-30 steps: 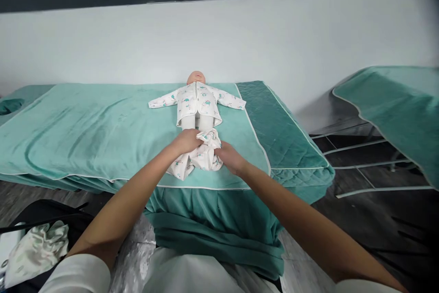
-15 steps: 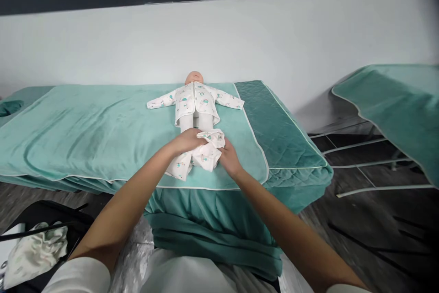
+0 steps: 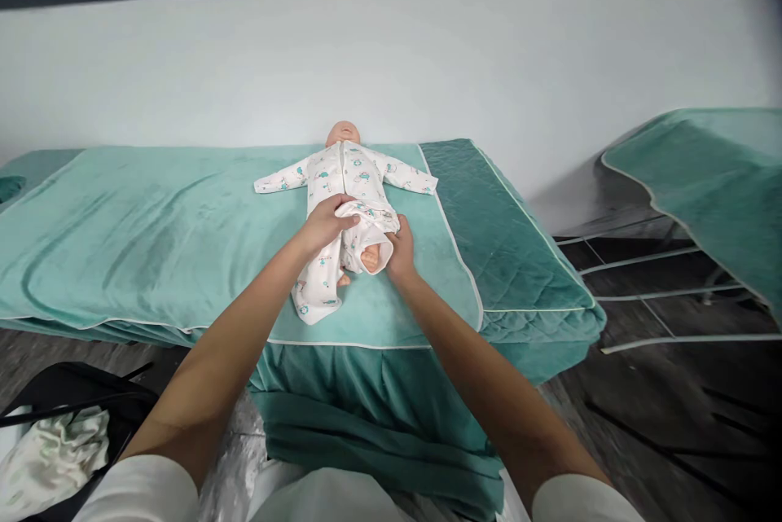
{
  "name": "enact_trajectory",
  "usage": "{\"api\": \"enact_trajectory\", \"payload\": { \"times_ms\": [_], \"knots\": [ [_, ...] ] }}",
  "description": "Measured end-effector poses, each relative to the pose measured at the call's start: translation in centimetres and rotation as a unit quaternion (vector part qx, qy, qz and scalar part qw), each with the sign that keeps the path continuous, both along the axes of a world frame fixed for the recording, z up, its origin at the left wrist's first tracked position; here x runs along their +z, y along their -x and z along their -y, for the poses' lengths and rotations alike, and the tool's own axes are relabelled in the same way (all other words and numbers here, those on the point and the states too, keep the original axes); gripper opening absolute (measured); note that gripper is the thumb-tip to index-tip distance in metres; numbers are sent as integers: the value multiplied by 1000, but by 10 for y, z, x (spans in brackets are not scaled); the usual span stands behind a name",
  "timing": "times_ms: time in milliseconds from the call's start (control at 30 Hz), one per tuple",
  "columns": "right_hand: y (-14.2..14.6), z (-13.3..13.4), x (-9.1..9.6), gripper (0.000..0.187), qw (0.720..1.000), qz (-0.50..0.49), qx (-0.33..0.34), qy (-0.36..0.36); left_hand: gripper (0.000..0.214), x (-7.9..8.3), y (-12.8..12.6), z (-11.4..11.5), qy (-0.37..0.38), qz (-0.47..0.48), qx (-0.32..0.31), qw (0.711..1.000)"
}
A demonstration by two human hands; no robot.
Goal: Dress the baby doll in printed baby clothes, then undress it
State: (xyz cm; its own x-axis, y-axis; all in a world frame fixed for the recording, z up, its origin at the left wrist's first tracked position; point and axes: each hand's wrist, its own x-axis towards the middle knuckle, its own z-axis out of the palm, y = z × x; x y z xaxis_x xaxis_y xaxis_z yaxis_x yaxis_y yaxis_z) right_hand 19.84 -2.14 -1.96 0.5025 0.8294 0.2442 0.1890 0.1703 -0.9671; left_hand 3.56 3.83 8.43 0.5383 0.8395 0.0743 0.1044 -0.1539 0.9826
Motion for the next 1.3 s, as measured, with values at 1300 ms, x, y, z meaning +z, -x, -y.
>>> {"api": "enact_trajectory", "payload": {
  "times_ms": [1300],
  "knots": [
    [17,-15,120,28,937,-14,329,118,31,-5,48,-7,69,104,-88,988]
  ]
}}
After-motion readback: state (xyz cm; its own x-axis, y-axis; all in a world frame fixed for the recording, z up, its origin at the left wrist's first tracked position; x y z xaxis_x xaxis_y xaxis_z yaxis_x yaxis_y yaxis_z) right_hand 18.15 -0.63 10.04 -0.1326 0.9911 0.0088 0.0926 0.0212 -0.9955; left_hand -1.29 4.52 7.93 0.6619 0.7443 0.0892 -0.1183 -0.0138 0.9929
